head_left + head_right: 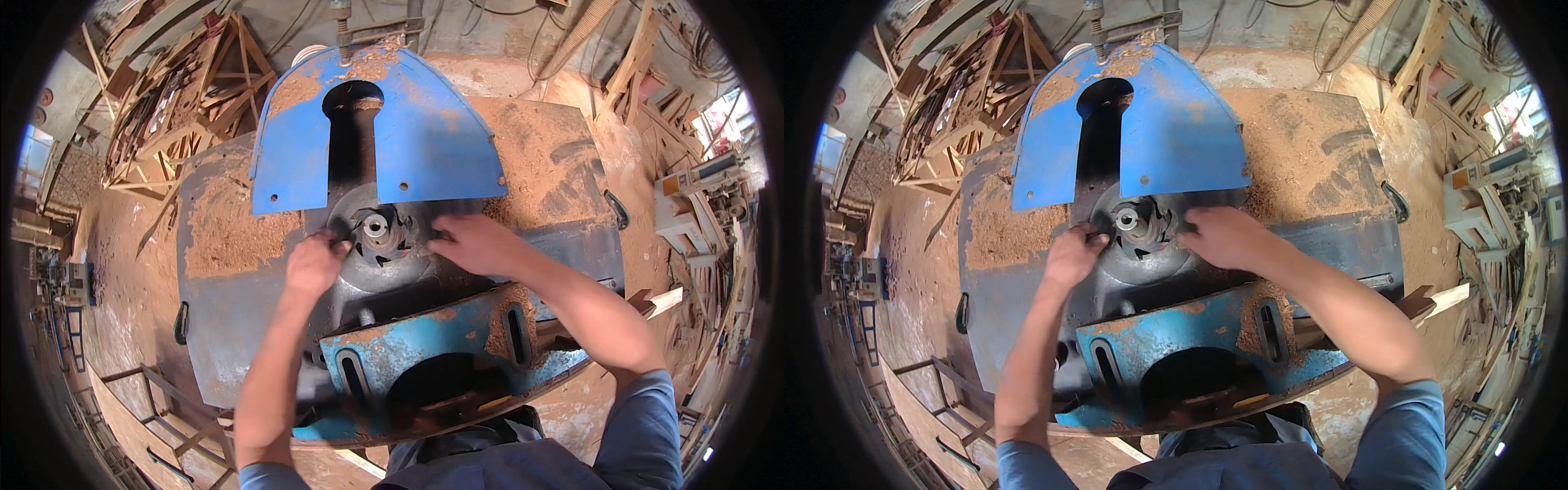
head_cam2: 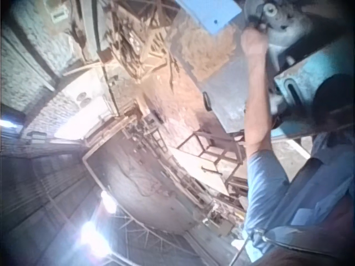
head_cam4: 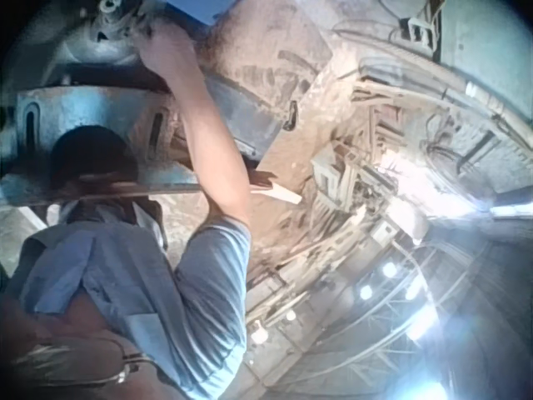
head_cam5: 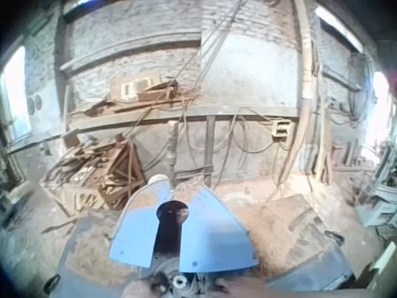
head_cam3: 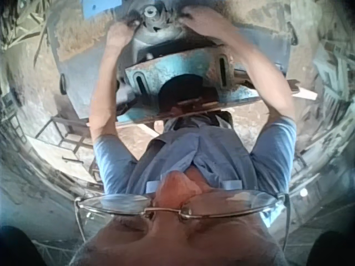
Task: The person removes the protective guard from a woodworking shaper machine, uses a wrench to loosen the spindle nut, and replaces the existing cutter heads with different blades before securing the nut and reattaching the guard.
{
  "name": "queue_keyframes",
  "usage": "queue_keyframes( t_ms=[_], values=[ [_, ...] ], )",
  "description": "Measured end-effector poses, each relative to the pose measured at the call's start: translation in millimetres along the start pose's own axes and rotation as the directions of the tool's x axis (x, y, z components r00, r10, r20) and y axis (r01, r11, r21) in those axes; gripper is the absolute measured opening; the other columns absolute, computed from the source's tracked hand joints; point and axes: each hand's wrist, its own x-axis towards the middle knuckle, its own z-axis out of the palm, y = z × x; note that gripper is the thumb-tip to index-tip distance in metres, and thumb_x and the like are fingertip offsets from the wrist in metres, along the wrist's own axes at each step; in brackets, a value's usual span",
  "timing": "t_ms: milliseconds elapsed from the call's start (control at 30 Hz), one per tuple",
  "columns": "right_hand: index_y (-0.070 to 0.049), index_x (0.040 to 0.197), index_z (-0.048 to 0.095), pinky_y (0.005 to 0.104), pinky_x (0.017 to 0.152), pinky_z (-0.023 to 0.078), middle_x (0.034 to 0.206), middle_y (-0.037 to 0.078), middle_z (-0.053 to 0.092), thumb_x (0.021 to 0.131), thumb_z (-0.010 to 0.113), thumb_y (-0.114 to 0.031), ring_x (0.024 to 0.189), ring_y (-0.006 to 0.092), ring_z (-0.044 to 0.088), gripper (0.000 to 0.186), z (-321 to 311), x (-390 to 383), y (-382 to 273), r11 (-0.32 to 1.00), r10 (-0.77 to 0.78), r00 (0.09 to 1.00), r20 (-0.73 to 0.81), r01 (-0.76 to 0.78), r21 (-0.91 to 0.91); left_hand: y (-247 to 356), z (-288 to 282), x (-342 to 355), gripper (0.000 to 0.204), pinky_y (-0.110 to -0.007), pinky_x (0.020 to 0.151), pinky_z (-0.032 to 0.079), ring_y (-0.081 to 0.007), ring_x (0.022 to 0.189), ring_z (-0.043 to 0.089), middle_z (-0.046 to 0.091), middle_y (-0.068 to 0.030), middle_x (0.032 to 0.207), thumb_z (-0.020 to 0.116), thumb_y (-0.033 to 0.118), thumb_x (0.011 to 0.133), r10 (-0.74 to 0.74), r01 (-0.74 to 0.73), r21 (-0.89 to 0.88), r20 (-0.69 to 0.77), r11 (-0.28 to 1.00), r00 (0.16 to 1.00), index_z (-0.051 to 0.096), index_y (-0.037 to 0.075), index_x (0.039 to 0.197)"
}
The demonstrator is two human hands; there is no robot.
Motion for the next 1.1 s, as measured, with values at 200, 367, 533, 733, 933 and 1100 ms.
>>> queue_keyframes(
  t_ms=[200,367,533,733,933,1100],
  values=[
    [0.003,0.114,0.062,0.0435,0.083,0.053,0.097,0.021,0.068,0.092,0.065,-0.031,0.089,0.0381,0.066,0.040,-52,-168,9,0.932,0.241,0.968,-0.069,-0.211,0.296,-42,-61,-152,0.043,-0.045,0.084,0.053,-0.0417,0.100,0.066,0.069,-0.0228,0.103,0.062,0.036,0.095,0.041,-0.042,-0.204,-0.005,0.978,0.999,0.064,-0.001,0.116],
    [0.005,0.117,0.060,0.0470,0.094,0.049,0.104,0.024,0.066,0.082,0.077,-0.039,0.101,0.0413,0.062,0.058,5,-249,33,0.998,0.064,0.995,-0.074,-0.063,0.011,-41,-25,-271,0.045,-0.048,0.085,0.051,-0.0435,0.099,0.063,0.067,-0.0244,0.104,0.061,0.039,0.096,-0.024,0.018,-0.192,-0.032,0.981,0.999,0.064,-0.003,0.113],
    [0.003,0.114,0.060,0.0478,0.087,0.051,0.100,0.022,0.064,0.079,0.077,-0.047,0.099,0.0420,0.063,0.064,28,-249,31,0.996,0.041,0.998,-0.054,-0.045,-0.073,-19,9,-283,0.039,-0.049,0.075,0.050,-0.0436,0.089,0.062,0.067,-0.0223,0.096,0.057,0.039,0.098,0.042,-0.053,-0.077,-0.141,0.996,0.989,0.066,0.001,0.103],
    [-0.004,0.076,0.060,0.0472,0.063,0.051,0.075,0.016,0.064,0.078,0.076,-0.050,0.073,0.0370,0.065,0.049,43,-239,47,0.990,0.054,0.991,-0.124,-0.070,-0.122,-22,22,-265,0.046,-0.051,0.063,0.050,-0.0439,0.073,0.063,0.066,-0.0214,0.074,0.055,0.045,0.098,-0.206,0.196,-0.089,-0.117,0.977,0.972,0.068,0.005,0.081],
    [-0.007,0.055,0.056,0.0451,0.048,0.046,0.053,0.014,0.055,0.081,0.072,-0.051,0.053,0.0380,0.058,0.054,50,-230,53,0.997,-0.035,0.936,-0.351,0.009,-0.076,-29,41,-263,0.048,-0.052,0.063,0.049,-0.0447,0.069,0.063,0.063,-0.0220,0.067,0.057,0.044,0.096,-0.176,0.157,-0.080,-0.358,0.984,0.917,0.068,0.003,0.073],
    [-0.006,0.056,0.059,0.0451,0.050,0.046,0.054,0.014,0.056,0.081,0.072,-0.050,0.054,0.0376,0.059,0.052,20,-236,30,0.995,0.033,0.961,-0.273,-0.057,-0.079,-18,7,-271,0.053,-0.049,0.053,0.046,-0.0434,0.058,0.061,0.059,-0.0213,0.059,0.060,0.044,0.095,-0.203,0.178,-0.100,-0.374,0.979,0.905,0.065,0.002,0.063]
  ],
)
